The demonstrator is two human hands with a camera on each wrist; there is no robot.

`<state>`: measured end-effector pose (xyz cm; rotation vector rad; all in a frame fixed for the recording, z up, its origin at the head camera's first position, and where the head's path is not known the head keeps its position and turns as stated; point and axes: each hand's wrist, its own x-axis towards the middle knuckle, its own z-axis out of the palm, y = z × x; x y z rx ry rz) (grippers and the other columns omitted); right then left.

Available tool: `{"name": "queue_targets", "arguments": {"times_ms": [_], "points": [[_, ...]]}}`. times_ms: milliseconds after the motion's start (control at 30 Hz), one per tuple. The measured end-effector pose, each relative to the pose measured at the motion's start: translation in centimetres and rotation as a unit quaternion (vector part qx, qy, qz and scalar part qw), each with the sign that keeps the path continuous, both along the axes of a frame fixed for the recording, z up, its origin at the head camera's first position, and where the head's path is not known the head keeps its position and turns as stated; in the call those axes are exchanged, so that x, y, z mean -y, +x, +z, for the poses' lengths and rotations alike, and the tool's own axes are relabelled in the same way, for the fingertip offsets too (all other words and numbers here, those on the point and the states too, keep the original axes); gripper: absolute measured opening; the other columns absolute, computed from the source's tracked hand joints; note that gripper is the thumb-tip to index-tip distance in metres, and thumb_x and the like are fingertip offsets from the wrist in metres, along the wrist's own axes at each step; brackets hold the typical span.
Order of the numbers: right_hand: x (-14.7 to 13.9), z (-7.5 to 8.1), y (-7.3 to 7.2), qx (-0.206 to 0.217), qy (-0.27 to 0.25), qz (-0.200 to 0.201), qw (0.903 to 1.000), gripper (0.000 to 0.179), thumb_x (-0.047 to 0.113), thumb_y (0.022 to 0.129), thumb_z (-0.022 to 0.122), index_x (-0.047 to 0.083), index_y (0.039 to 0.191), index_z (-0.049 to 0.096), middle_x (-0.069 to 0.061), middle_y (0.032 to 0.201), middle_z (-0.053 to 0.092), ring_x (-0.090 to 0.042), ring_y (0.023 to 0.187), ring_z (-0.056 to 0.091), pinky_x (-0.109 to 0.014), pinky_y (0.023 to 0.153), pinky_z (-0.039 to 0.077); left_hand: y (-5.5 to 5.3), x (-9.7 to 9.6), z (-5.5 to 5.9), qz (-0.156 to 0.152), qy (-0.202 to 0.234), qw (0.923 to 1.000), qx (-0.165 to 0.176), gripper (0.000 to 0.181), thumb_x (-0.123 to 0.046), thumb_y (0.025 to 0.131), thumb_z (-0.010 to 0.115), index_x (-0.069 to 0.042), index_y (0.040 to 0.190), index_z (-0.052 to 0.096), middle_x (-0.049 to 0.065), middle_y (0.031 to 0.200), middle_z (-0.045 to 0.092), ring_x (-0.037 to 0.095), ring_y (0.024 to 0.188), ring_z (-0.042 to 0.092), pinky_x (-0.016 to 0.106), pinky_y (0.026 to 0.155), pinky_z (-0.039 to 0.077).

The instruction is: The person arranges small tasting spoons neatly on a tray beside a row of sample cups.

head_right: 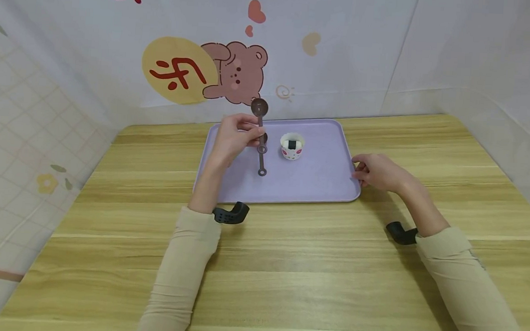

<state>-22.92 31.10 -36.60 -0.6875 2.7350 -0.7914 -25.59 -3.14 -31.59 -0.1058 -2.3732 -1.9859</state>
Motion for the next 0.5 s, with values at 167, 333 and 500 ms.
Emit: {"name": "queue_targets", "arguments": {"times_ms": [167, 333, 500], "points": [[0.0, -0.1, 0.0, -0.001, 0.002, 0.001, 1.0000, 0.036, -0.009, 0.094, 0.063, -0.024, 0.123, 0.050, -0.022, 0.090, 0.069, -0.025, 0.072, 0.069, -0.033, 0.062, 0.061, 0.0, -0.6, 0.0, -0.004, 0.012, 0.9999, -0.001, 0.024, 0.000, 0.090, 0.075, 0.006, 0.111, 0.066, 0.012, 0.087, 0.068, 0.008, 0.057, 0.062, 0.029, 0.067, 0.062], [-0.1, -0.1, -0.1, -0.004, 0.006, -0.001, 1.0000, 0.036, -0.008, 0.094, 0.063, -0.023, 0.123, 0.051, -0.022, 0.090, 0.069, -0.025, 0.072, 0.069, -0.033, 0.061, 0.060, 0.0, -1.1, 0.0, -0.003, 0.022, 0.9997, -0.002, 0.024, 0.001, 0.089, 0.075, 0.006, 0.111, 0.066, 0.011, 0.085, 0.068, 0.008, 0.056, 0.061, 0.024, 0.063, 0.061], [-0.1, -0.1, -0.1, -0.003, 0.004, 0.001, 1.0000, 0.035, -0.009, 0.094, 0.063, -0.024, 0.123, 0.051, -0.023, 0.091, 0.069, -0.025, 0.072, 0.069, -0.034, 0.062, 0.060, 0.1, -1.6, -0.1, -0.004, 0.027, 0.9996, -0.004, 0.024, 0.001, 0.089, 0.075, 0.006, 0.111, 0.066, 0.011, 0.085, 0.067, 0.009, 0.057, 0.062, 0.026, 0.064, 0.062]]}}
